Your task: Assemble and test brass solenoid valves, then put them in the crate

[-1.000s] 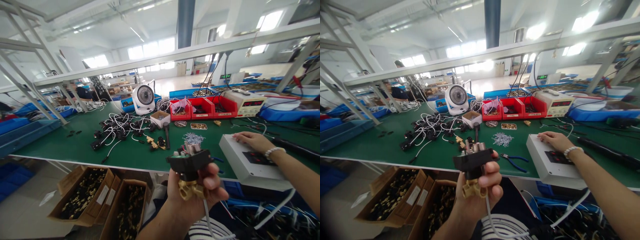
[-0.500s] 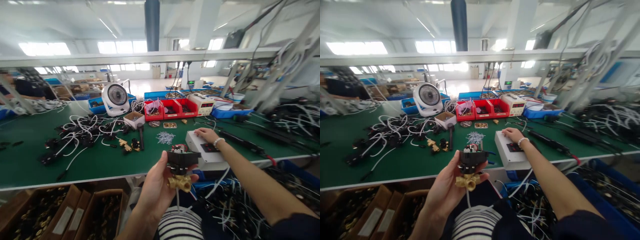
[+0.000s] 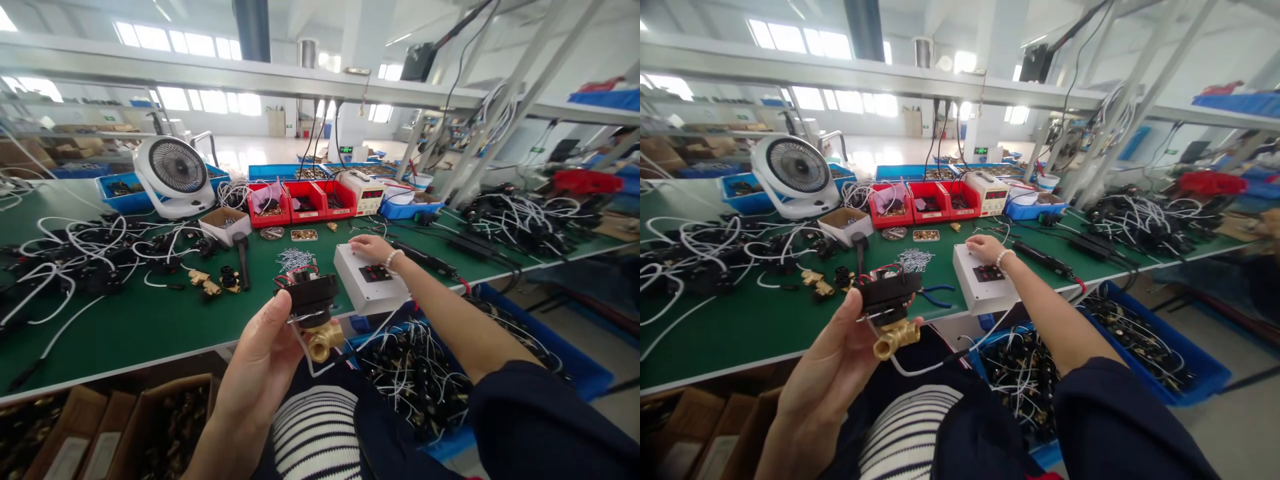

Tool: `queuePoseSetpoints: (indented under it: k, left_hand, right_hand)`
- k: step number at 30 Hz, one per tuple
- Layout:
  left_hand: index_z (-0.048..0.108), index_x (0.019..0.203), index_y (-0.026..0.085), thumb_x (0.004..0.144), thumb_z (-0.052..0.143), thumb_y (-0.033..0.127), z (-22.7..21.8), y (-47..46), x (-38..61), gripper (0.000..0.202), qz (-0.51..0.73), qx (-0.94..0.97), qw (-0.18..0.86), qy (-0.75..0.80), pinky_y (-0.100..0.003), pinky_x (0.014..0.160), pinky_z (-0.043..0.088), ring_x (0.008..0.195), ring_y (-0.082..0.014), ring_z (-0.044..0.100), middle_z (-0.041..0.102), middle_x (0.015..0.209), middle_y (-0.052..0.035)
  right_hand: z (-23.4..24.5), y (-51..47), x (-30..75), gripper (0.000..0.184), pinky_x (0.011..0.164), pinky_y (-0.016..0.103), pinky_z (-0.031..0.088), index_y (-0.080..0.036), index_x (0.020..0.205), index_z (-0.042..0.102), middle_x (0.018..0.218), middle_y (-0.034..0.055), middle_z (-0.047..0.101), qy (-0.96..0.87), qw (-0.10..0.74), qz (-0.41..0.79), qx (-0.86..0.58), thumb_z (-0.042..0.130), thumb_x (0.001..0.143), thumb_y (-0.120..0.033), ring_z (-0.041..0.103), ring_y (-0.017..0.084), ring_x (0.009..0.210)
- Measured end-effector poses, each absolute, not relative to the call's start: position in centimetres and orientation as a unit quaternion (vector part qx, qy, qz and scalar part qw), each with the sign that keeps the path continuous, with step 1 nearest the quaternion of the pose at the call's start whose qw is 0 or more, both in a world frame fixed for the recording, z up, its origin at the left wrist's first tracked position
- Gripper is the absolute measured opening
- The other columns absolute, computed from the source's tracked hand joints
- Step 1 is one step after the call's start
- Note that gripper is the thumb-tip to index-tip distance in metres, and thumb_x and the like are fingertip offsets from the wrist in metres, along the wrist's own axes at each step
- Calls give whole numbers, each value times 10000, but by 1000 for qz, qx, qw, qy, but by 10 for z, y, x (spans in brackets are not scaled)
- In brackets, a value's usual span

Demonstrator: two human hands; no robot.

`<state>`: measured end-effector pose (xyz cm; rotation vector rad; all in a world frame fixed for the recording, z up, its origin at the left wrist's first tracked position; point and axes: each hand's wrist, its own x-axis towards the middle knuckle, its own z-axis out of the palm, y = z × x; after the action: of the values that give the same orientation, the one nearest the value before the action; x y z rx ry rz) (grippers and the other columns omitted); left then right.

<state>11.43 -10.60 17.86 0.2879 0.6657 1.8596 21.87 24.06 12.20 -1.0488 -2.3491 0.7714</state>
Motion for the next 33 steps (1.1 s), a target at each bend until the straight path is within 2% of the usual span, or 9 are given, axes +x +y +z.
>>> queuePoseSetpoints:
  k: [3, 6, 9, 12, 14, 17, 20, 28, 33]
  left_hand:
    - [690, 1179, 185, 896, 687, 310, 177, -105, 112, 310, 784, 124, 541, 278, -363, 915, 600, 1028, -240, 712, 729, 1160, -93]
    - [679, 1187, 198, 882, 708, 289, 174, -104, 109, 319, 787, 118, 543, 267, -332, 895, 604, 1025, -214, 711, 724, 1177, -81]
    - [664, 1206, 204, 838, 761, 287, 173, -103, 109, 390, 799, 126, 527, 260, -335, 902, 599, 1015, -219, 715, 736, 1137, -81]
    - [649, 1237, 202, 830, 768, 331, 175, -104, 113, 443, 804, 134, 512, 272, -355, 922, 594, 1031, -240, 713, 739, 1121, -86]
    - [653, 1239, 200, 835, 759, 356, 178, -107, 116, 445, 805, 137, 506, 278, -364, 930, 593, 1051, -253, 708, 741, 1116, -89]
    - [672, 1219, 209, 835, 753, 364, 183, -111, 118, 422, 806, 140, 499, 287, -347, 915, 601, 1067, -253, 704, 745, 1113, -86]
    - [680, 1216, 222, 842, 738, 372, 187, -114, 118, 407, 808, 150, 488, 295, -343, 893, 610, 1038, -246, 715, 748, 1104, -82]
    - [703, 1163, 154, 852, 709, 414, 185, -115, 114, 406, 783, 188, 513, 297, -429, 910, 600, 990, -300, 723, 736, 1130, -126]
    - [690, 1204, 163, 872, 687, 416, 193, -110, 123, 417, 811, 158, 467, 313, -395, 952, 582, 1041, -285, 711, 752, 1097, -101]
  right_hand:
    - [135, 226, 230, 275, 991, 441, 470, -168, 1045, 724, 1036, 105, 738, -852, 260, 250, -379, 659, 820, -314, 658, 270, 1032]
    - [138, 184, 248, 350, 990, 429, 482, -193, 1178, 682, 1092, 94, 722, -868, 272, 250, -331, 595, 892, -376, 661, 252, 1036]
    - [119, 124, 265, 401, 925, 410, 527, -240, 1240, 654, 1042, 70, 729, -917, 182, 303, -184, 585, 922, -474, 681, 234, 959]
    - [78, 74, 275, 636, 995, 452, 501, -249, 1348, 591, 1279, 131, 650, -953, 83, 275, -94, 783, 785, -475, 612, 299, 1161]
    - [47, 57, 279, 743, 1002, 481, 500, -238, 1380, 564, 1324, 158, 616, -965, 50, 235, -108, 859, 716, -394, 589, 333, 1199]
    - [15, 50, 283, 480, 954, 458, 531, -226, 1284, 636, 1221, 133, 673, -965, 38, 212, -148, 761, 821, -234, 636, 303, 1112]
    - [2, 48, 289, 247, 929, 427, 541, -202, 1152, 693, 1107, 112, 716, -952, 75, 241, -175, 606, 921, -192, 660, 269, 1043]
    - [-18, 37, 305, 257, 928, 444, 543, -204, 1151, 682, 1109, 124, 701, -920, 139, 288, -226, 555, 928, -223, 649, 281, 1054]
    - [-17, 38, 306, 260, 901, 402, 536, -211, 1167, 683, 1065, 114, 703, -919, 129, 318, -196, 527, 963, -249, 651, 263, 1013]
